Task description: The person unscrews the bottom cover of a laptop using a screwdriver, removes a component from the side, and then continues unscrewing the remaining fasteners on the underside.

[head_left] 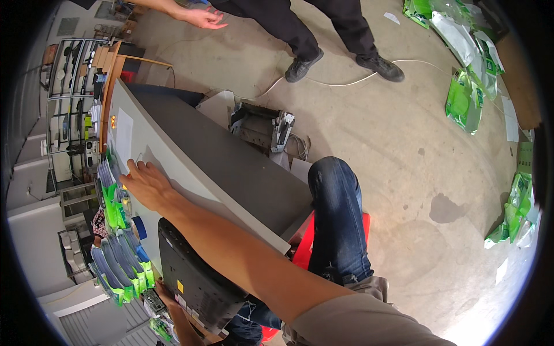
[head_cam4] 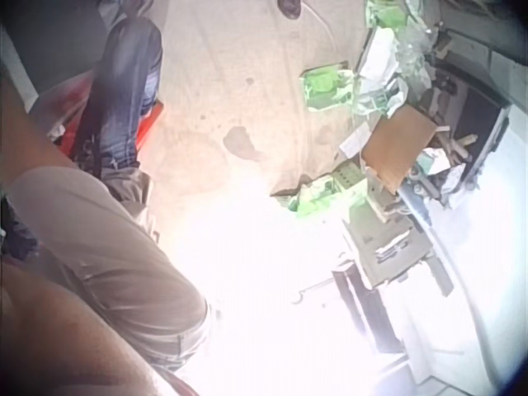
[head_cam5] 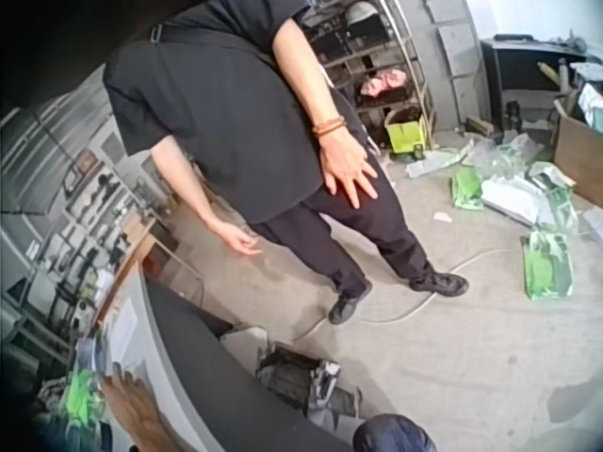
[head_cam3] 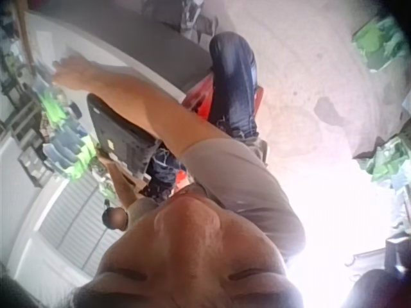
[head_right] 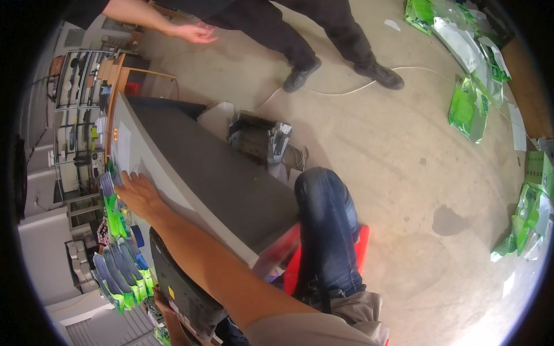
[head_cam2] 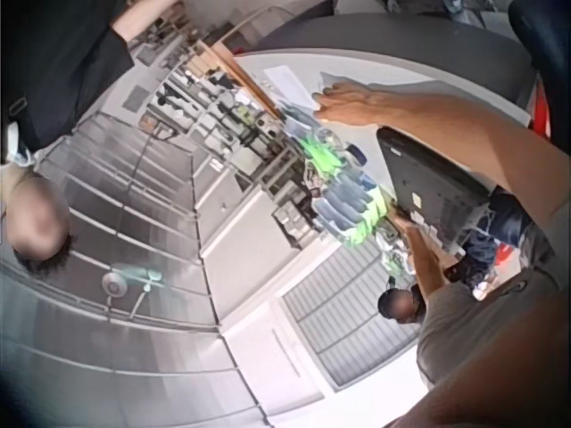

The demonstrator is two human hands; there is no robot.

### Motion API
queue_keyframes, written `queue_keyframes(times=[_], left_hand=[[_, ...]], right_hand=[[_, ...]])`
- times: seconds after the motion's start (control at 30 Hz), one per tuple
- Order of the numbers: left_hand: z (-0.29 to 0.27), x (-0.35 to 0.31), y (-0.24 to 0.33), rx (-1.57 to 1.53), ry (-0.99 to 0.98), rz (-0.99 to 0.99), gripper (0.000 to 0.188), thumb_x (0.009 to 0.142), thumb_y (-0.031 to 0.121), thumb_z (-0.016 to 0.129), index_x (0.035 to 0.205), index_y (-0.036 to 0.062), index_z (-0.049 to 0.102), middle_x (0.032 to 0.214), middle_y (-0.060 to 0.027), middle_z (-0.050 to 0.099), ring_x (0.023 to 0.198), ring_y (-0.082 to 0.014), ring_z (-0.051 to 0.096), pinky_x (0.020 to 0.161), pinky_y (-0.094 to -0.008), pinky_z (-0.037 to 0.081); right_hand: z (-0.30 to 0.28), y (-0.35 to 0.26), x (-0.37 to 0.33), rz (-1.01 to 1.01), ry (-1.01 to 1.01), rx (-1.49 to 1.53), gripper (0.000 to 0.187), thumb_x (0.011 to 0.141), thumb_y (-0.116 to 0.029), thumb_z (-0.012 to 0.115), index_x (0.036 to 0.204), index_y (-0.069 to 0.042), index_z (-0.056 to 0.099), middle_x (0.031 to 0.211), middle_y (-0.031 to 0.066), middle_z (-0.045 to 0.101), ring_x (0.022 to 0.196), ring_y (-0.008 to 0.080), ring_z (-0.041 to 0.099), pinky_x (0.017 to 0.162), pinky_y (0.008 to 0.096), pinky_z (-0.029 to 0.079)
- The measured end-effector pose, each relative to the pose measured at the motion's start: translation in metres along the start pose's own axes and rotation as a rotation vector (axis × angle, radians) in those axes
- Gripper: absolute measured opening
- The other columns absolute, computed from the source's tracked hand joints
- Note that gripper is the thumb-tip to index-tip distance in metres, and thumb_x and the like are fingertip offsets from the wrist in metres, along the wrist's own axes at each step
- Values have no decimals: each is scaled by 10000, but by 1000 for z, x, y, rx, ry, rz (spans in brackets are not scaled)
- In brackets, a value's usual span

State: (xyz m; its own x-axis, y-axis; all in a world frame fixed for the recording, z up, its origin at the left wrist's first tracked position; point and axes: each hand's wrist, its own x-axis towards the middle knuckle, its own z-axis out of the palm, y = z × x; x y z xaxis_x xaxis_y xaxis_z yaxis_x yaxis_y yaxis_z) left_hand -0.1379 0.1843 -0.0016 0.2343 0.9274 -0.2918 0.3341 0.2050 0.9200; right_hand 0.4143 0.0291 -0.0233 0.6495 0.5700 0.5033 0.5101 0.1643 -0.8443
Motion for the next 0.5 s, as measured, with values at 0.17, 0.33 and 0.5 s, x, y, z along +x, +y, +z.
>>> queue_keyframes(times=[0.17, 0.33, 0.5], left_hand=[[-4, 7, -4, -19, -105, 64, 458, 1121, 452, 435, 1245, 47, 611, 1213, -107, 661, 1134, -263, 620, 1030, -422, 467], [-7, 3, -9, -10, -60, 102, 511, 1110, 506, 437, 1233, 47, 625, 1208, -119, 668, 1149, -275, 616, 1067, -428, 445], [-25, 16, -19, 71, -115, 100, 680, 1038, 653, 487, 1313, 37, 567, 1325, -183, 575, 1240, -322, 551, 1108, -471, 414]], right_hand=[[-9, -2, 2, 2, -44, 6, 205, 931, -88, 598, 1127, -64, 651, 1188, 188, 567, 1067, 321, 640, 915, 446, 509], [-7, 1, 4, -25, 27, -11, 222, 923, -102, 612, 1138, -59, 642, 1151, 181, 568, 1033, 334, 653, 895, 457, 524], [-13, 0, 4, -28, -2, -4, 220, 948, -137, 618, 1148, -45, 631, 1135, 202, 561, 987, 380, 670, 872, 500, 537]])
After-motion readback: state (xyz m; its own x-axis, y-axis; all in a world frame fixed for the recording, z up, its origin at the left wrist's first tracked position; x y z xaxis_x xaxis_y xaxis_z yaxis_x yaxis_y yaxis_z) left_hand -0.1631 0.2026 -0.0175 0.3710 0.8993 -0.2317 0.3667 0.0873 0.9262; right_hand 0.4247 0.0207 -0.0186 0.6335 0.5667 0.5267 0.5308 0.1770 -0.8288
